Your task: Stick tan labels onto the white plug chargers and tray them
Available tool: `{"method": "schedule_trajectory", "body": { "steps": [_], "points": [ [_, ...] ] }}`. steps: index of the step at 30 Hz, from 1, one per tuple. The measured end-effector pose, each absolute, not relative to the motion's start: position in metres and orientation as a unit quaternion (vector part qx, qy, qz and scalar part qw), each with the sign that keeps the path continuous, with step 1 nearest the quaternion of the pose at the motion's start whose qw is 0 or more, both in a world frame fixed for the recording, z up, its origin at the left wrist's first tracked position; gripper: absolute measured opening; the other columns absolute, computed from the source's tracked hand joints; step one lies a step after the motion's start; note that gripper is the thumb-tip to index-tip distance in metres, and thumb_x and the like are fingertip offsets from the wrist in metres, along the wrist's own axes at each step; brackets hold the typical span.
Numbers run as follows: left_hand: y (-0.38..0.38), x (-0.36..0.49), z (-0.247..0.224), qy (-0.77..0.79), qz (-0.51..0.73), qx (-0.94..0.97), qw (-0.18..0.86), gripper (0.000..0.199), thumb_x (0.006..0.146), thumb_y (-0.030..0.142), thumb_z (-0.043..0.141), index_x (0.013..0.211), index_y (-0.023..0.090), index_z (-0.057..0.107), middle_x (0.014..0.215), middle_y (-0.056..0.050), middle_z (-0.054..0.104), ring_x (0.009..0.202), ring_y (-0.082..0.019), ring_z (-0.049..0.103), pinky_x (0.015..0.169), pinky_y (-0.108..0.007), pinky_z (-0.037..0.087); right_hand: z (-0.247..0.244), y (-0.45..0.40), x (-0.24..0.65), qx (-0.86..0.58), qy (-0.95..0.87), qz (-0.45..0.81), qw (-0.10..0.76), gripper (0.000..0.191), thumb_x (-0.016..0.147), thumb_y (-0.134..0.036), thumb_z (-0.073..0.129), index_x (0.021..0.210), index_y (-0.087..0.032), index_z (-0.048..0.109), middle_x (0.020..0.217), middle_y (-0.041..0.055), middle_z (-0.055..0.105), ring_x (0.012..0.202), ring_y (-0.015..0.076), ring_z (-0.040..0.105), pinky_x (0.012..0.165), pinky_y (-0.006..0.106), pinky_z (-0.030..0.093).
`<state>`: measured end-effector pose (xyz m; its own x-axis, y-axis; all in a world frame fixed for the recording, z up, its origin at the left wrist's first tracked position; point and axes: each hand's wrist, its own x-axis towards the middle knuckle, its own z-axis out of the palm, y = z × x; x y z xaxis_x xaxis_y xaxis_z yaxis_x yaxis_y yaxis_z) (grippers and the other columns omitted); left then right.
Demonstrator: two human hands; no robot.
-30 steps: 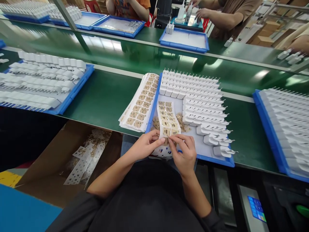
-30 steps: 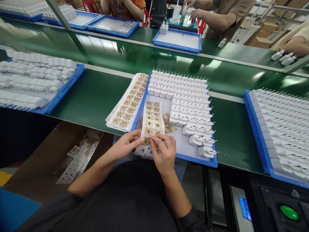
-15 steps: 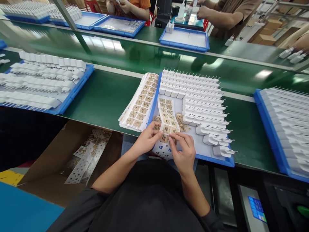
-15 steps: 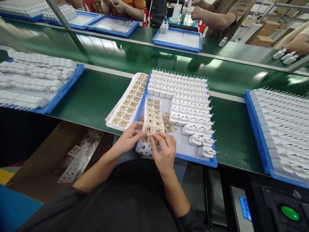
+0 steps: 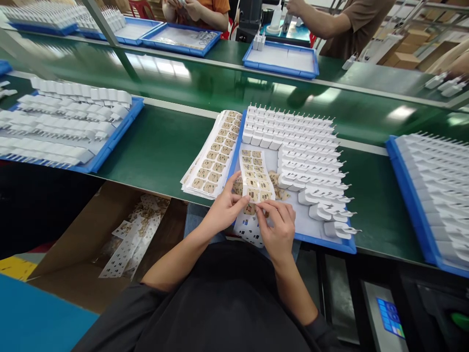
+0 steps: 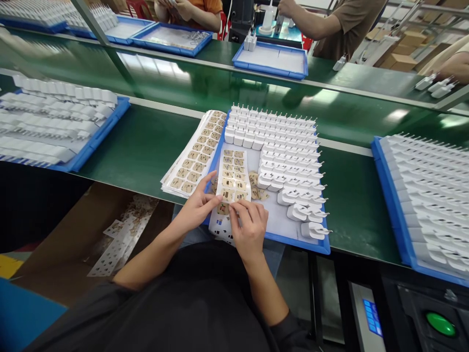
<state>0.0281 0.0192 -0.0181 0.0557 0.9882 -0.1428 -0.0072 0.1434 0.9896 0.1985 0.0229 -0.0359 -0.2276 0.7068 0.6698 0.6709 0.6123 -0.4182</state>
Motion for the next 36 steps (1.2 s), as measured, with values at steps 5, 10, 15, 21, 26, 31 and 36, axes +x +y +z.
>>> {"method": "schedule_trajectory", "body": {
  "steps": [5,10,15,21,26,31,36],
  "points": [
    [0.031,0.025,-0.009,0.607,0.365,0.600,0.371,0.063,0.100,0.024,0.048,0.160,0.019,0.029,0.053,0.010,0.050,0.047,-0.012,0.043,0.055,-0.024,0.032,-0.035,0.026,0.204,-0.355,-0.827,0.075,0.429,0.014,0.094,-0.010,0.064,0.102,-0.022,0.064,0.097,0.0080,0.072,0.091,0.0231,0.064,0.083,0.039,0.050],
    [0.039,0.014,-0.011,0.693,0.201,0.674,0.157,0.048,0.099,0.020,0.048,0.147,0.014,0.051,0.081,-0.005,0.068,0.076,-0.022,0.064,0.069,-0.030,0.047,-0.031,0.024,0.225,-0.341,-0.790,0.215,0.461,0.018,0.093,-0.008,0.062,0.102,-0.024,0.062,0.096,0.0052,0.069,0.092,0.0218,0.065,0.084,0.039,0.053],
    [0.045,0.015,-0.010,0.684,0.141,0.715,0.042,0.038,0.097,0.020,0.053,0.134,0.014,0.062,0.118,-0.017,0.063,0.110,-0.032,0.062,0.086,-0.041,0.054,-0.036,0.022,0.238,-0.353,-0.763,0.281,0.462,0.021,0.093,-0.007,0.061,0.102,-0.026,0.063,0.094,0.0032,0.071,0.090,0.0201,0.067,0.081,0.036,0.054],
    [0.096,0.059,0.005,0.531,0.171,0.827,0.067,0.040,0.096,0.038,0.064,0.128,0.015,0.062,0.123,-0.015,0.061,0.116,-0.030,0.057,0.099,-0.042,0.048,-0.041,0.023,0.243,-0.339,-0.731,0.340,0.484,0.020,0.091,-0.008,0.064,0.098,-0.026,0.067,0.090,0.0022,0.071,0.087,0.0202,0.067,0.078,0.037,0.055],
    [0.127,0.101,0.008,0.517,0.123,0.846,0.033,0.035,0.088,0.033,0.074,0.115,0.012,0.065,0.125,-0.019,0.058,0.117,-0.034,0.054,0.095,-0.043,0.046,-0.045,0.024,0.246,-0.340,-0.722,0.348,0.492,0.020,0.092,-0.010,0.064,0.100,-0.027,0.068,0.092,0.0034,0.072,0.089,0.0212,0.068,0.080,0.038,0.054],
    [0.116,0.094,0.013,0.495,0.249,0.824,0.118,0.024,0.084,0.019,0.076,0.104,0.017,0.064,0.125,-0.015,0.060,0.116,-0.030,0.057,0.095,-0.043,0.050,-0.049,0.024,0.247,-0.346,-0.699,0.357,0.515,0.016,0.092,-0.011,0.065,0.098,-0.026,0.069,0.091,0.0033,0.072,0.089,0.0199,0.068,0.082,0.037,0.054],
    [0.076,0.050,0.014,0.431,0.473,0.571,0.515,0.045,0.078,0.044,0.083,0.107,0.020,0.059,0.101,-0.006,0.067,0.090,-0.020,0.069,0.078,-0.032,0.059,-0.039,0.021,0.241,-0.359,-0.613,0.404,0.577,0.005,0.093,-0.019,0.066,0.093,-0.024,0.067,0.086,0.0031,0.068,0.085,0.0188,0.067,0.077,0.034,0.057]
  ]
}}
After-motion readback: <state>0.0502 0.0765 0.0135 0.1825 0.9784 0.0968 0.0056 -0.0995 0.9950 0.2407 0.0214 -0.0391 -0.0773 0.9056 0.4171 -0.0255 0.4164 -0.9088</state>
